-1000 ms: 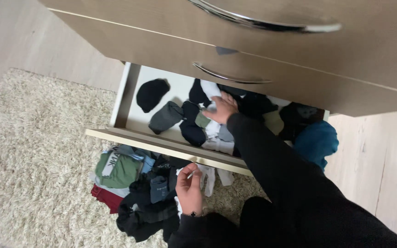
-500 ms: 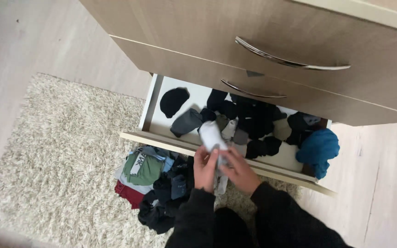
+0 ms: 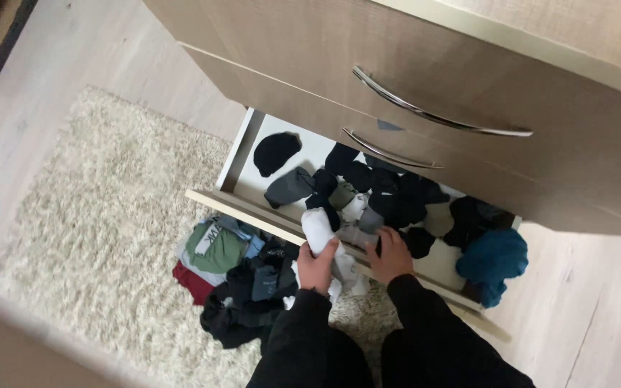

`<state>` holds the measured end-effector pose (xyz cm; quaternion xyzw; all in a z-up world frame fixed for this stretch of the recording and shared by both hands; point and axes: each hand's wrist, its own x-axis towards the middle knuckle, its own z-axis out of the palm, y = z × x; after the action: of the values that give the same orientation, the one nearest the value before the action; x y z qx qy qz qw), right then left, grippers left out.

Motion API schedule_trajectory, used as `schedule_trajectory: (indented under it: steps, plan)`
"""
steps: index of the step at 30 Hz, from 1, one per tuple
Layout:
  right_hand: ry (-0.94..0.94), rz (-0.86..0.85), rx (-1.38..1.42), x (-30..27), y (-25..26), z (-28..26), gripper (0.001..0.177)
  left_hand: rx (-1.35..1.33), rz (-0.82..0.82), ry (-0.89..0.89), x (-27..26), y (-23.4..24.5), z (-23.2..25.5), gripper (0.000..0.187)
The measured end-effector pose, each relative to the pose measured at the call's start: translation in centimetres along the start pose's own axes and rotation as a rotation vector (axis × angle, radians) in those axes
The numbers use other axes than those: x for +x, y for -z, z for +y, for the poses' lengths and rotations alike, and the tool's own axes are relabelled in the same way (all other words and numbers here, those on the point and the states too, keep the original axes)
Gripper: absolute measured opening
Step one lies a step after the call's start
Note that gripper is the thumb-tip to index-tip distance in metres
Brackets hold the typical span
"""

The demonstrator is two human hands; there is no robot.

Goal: The person opens a drawer and removes various folded clothes, including socks and underwear, placing them on the floor. They then pick up items from the floor and place them back into the drawer, organizing the contents.

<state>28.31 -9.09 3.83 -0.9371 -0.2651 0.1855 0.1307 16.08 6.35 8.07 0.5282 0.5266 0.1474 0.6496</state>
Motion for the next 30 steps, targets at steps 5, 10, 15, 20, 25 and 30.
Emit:
schedule_trajectory:
  steps: [5,10,15,20,25,30]
  plan:
    - [0.089,-0.171,-0.014,-1.7,2.8,-2.1,0.057,-0.116,0.087,0.02,-3.6,-0.4,0.4,0.055]
    - [0.397,0.078,-0.043,-2.2,-0.1,-0.7,0.053,-0.215,0.212,0.004,-6.5,-0.2,-0.1,0.047]
    - [0.391,0.104,-0.067,-1.9,-0.5,-0.8,0.048,-0.142,0.349,-0.085,-8.0,2.6,1.3,0.049]
    - [0.398,0.151,-0.019,-2.1,1.2,-1.7,0.048,-0.125,0.353,-0.119,-10.0,8.1,10.3,0.057]
    - [0.367,0.115,-0.077,-2.4,0.5,-1.2,0.047,0.178,0.246,-0.158,-9.6,11.6,15.0,0.06]
    - [0.417,0.2,-0.176,-1.8,-0.6,-1.1,0.046,0.255,0.192,-0.309,-5.8,12.7,11.6,0.064]
